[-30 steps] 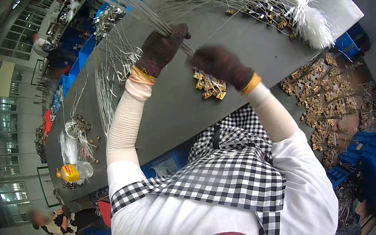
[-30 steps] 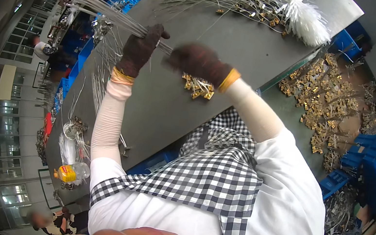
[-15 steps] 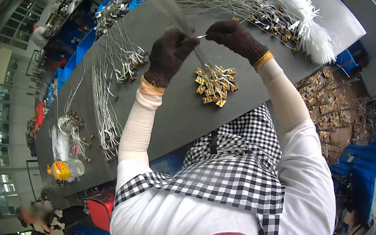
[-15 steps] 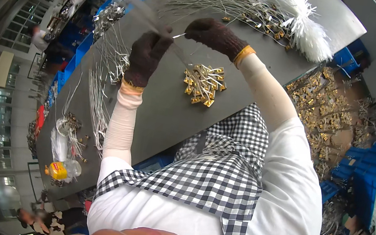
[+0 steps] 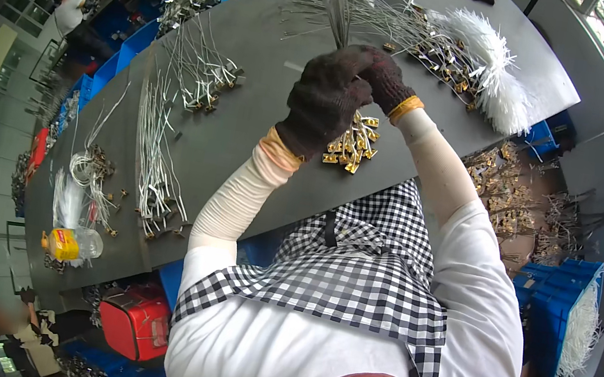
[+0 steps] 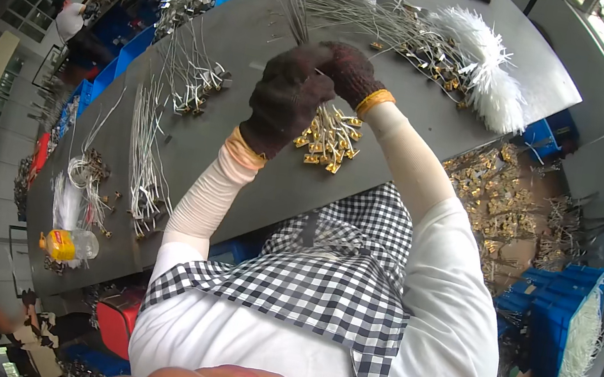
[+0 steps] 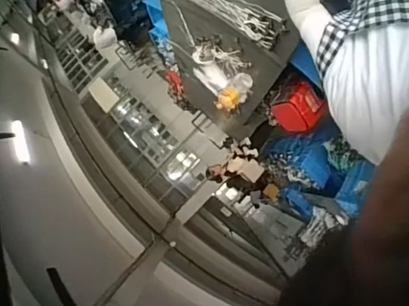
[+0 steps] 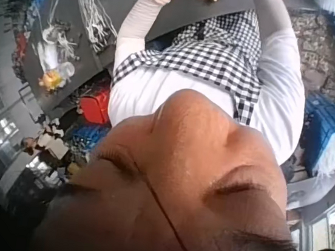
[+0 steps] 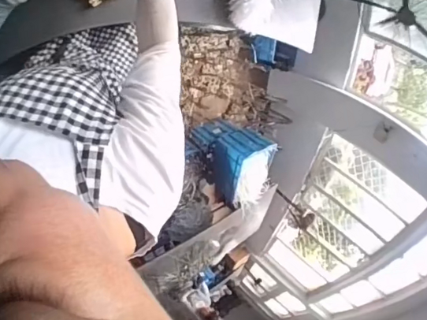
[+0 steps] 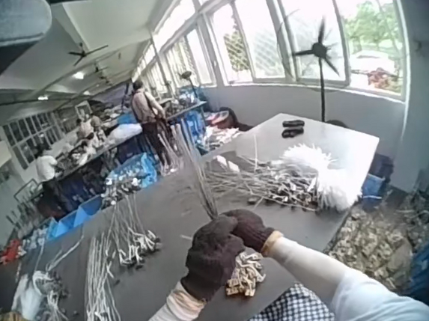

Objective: The person gathers wired components on the workbench and bundles each group by fastening plastic ties around their wires.

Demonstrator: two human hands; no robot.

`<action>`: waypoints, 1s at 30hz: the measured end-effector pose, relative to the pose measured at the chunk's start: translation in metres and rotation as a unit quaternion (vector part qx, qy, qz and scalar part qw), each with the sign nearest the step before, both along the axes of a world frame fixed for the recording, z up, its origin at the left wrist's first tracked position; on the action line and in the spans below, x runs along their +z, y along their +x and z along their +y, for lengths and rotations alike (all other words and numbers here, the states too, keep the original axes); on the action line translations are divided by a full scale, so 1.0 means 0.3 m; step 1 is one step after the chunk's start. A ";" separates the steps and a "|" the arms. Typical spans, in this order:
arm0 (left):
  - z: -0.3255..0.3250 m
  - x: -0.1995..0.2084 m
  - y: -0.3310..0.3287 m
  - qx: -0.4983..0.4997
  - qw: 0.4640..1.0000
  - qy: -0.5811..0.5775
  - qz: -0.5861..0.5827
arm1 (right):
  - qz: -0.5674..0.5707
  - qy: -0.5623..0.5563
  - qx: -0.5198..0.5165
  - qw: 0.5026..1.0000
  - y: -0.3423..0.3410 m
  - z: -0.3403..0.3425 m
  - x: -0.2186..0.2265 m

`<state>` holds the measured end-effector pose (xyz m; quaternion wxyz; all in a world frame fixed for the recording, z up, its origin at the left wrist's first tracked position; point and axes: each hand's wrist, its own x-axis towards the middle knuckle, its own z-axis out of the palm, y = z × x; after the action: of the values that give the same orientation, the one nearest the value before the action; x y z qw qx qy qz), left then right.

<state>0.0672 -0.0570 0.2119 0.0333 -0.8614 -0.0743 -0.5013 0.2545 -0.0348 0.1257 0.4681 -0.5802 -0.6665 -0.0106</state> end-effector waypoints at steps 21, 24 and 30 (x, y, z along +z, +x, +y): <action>0.082 -0.085 -0.036 0.017 0.990 -0.101 0.098 | -0.031 0.021 0.092 0.995 -0.022 -0.276 0.248; 0.084 -0.076 -0.040 0.016 0.983 -0.141 0.117 | 0.369 -0.018 0.165 0.914 -0.060 -0.270 0.202; 0.105 -0.022 -0.082 -0.141 0.828 -0.542 0.017 | 0.482 0.000 0.166 0.860 -0.105 -0.290 0.081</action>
<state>0.0426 -0.0256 0.2054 -0.5094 -0.7504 -0.2110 -0.3646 0.2231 -0.1220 0.1499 0.7259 -0.3936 -0.4438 0.3481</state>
